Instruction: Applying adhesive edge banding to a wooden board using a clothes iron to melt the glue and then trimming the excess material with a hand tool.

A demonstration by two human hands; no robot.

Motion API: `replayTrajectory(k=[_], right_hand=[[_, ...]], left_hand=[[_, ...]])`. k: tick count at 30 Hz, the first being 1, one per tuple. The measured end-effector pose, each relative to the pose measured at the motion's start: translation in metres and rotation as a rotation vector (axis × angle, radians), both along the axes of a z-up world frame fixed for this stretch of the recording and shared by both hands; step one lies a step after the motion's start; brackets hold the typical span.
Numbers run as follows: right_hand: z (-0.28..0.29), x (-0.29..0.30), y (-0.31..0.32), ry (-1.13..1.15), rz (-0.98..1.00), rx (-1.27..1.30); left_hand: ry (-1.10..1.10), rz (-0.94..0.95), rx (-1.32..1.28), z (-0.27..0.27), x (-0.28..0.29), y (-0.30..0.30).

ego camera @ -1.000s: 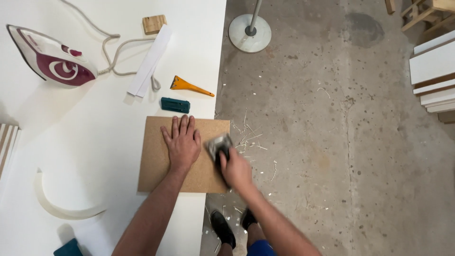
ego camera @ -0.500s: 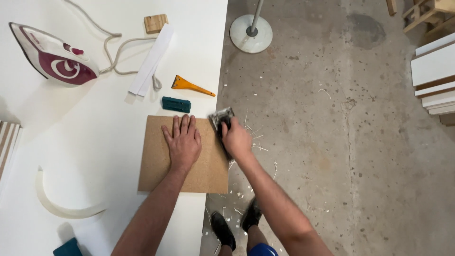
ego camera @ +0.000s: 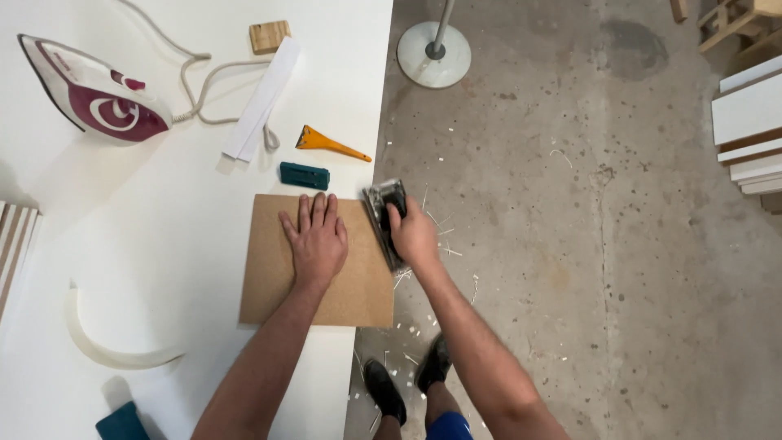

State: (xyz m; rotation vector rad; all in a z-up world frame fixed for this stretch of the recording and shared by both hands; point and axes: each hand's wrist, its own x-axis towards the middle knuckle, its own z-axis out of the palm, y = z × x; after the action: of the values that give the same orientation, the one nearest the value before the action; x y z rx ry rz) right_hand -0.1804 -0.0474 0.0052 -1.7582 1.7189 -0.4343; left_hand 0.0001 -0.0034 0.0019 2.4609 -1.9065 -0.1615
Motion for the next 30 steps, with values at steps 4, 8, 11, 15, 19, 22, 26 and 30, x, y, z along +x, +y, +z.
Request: replayTrajectory(k=[4, 8, 11, 15, 19, 22, 26, 30], right_hand=[[-0.002, -0.032, 0.145, -0.124, -0.100, 0.266], [-0.008, -0.024, 0.081, -0.107, -0.112, 0.163], [0.000, -0.014, -0.011, -0.275, -0.164, 0.040], [-0.012, -0.037, 0.082, -0.425, -0.196, 0.124], [-0.029, -0.050, 0.156, -0.418, -0.225, 0.223], [-0.033, -0.034, 0.019, -0.503, -0.201, 0.117], [-0.027, -0.037, 0.020, -0.532, -0.203, 0.121], [-0.036, -0.057, 0.155, -0.392, -0.179, 0.223]], left_hand=[[0.000, -0.006, 0.014, 0.005, -0.001, -0.005], [0.013, -0.002, 0.070, 0.013, -0.004, 0.001], [0.014, 0.010, 0.059, 0.011, -0.003, -0.004], [-0.003, -0.008, 0.056, 0.010, -0.004, -0.003], [-0.055, -0.064, -0.255, -0.017, 0.002, 0.001], [0.024, -0.009, 0.034, 0.013, -0.002, 0.001], [0.010, -0.009, 0.055, 0.012, -0.004, -0.001], [0.019, -0.009, 0.050, 0.016, -0.004, -0.001]])
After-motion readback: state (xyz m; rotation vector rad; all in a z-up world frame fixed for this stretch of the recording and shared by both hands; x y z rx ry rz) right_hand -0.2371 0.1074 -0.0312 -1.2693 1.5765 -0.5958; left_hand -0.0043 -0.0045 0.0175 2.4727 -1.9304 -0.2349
